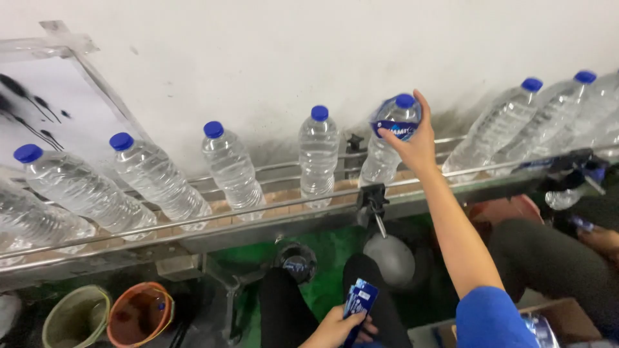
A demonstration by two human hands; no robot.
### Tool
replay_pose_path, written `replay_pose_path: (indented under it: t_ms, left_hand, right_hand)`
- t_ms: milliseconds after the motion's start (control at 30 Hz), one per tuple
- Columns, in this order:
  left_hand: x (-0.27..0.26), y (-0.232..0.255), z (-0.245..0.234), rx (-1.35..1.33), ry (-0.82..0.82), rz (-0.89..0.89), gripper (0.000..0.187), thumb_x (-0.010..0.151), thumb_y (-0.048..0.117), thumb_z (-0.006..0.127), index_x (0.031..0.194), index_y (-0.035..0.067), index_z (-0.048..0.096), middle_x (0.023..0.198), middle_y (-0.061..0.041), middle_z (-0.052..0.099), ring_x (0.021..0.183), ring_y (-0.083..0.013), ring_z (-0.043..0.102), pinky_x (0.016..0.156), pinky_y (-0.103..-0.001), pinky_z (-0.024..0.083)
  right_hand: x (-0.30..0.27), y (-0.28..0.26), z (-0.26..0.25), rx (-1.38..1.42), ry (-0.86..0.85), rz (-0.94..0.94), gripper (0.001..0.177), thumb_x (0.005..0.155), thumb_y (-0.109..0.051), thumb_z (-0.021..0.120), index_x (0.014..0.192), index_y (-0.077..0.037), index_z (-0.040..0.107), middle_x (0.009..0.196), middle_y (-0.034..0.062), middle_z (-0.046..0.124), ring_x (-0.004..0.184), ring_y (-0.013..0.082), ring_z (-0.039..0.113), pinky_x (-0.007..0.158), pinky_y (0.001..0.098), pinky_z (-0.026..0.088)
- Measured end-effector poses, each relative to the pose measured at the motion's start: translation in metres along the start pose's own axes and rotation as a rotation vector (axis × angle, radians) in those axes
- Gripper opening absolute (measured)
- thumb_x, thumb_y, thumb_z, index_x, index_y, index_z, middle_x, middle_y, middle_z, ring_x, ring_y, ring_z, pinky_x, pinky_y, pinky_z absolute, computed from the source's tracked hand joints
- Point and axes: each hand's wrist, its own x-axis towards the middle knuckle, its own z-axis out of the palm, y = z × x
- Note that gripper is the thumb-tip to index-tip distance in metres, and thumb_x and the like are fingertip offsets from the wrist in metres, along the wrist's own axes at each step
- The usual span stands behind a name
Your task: Manually applying plastic labels to water bottles on a production line.
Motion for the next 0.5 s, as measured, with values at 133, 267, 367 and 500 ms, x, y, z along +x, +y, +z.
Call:
replay_pose_path:
  t_ms: [133,267,367,500]
  left_hand:
    - [-0.017,0.016,0.018,0.003,0.042,-0.057,0.023,0.104,0.015,0.055,0.12,0.003,0.065,0.109,-0.018,0.077,0.089,-0.0256,0.075,0.09,-0.034,0.062]
    - [-0.026,0.023,0.027,-0.021,0.017,0.004,0.022,0.103,0.012,0.051,0.119,0.002,0.063,0.111,-0.019,0.077,0.094,-0.0263,0.077,0.085,-0.031,0.062]
    - [-0.02,0.012,0.014,-0.03,-0.043,0.055,0.026,0.104,0.014,0.059,0.125,-0.001,0.062,0.117,-0.02,0.075,0.101,-0.0268,0.077,0.092,-0.034,0.063]
    - [-0.037,0.023,0.007,-0.111,-0.015,0.036,0.048,0.094,0.013,0.077,0.134,-0.005,0.058,0.114,-0.023,0.079,0.098,-0.0282,0.079,0.089,-0.038,0.065]
  right_hand:
    - [-0.017,0.044,0.004,0.007,0.099,0.266,0.086,0.082,-0.036,0.081,0.149,-0.008,0.035,0.143,0.0178,0.054,0.131,0.0328,0.055,0.111,0.0463,0.044]
    - [-0.012,0.054,-0.014,-0.014,0.113,0.222,0.091,0.077,-0.046,0.082,0.148,-0.006,0.039,0.141,0.0174,0.057,0.128,0.0328,0.057,0.106,0.0458,0.048]
    - [-0.013,0.068,-0.02,-0.023,0.117,0.283,0.093,0.078,-0.048,0.081,0.149,-0.007,0.038,0.144,0.0183,0.056,0.13,0.034,0.056,0.109,0.0485,0.046]
    - [-0.005,0.068,-0.052,-0.127,-0.043,0.459,0.088,0.076,-0.046,0.078,0.146,-0.004,0.045,0.141,0.0157,0.06,0.128,0.0306,0.059,0.108,0.044,0.046]
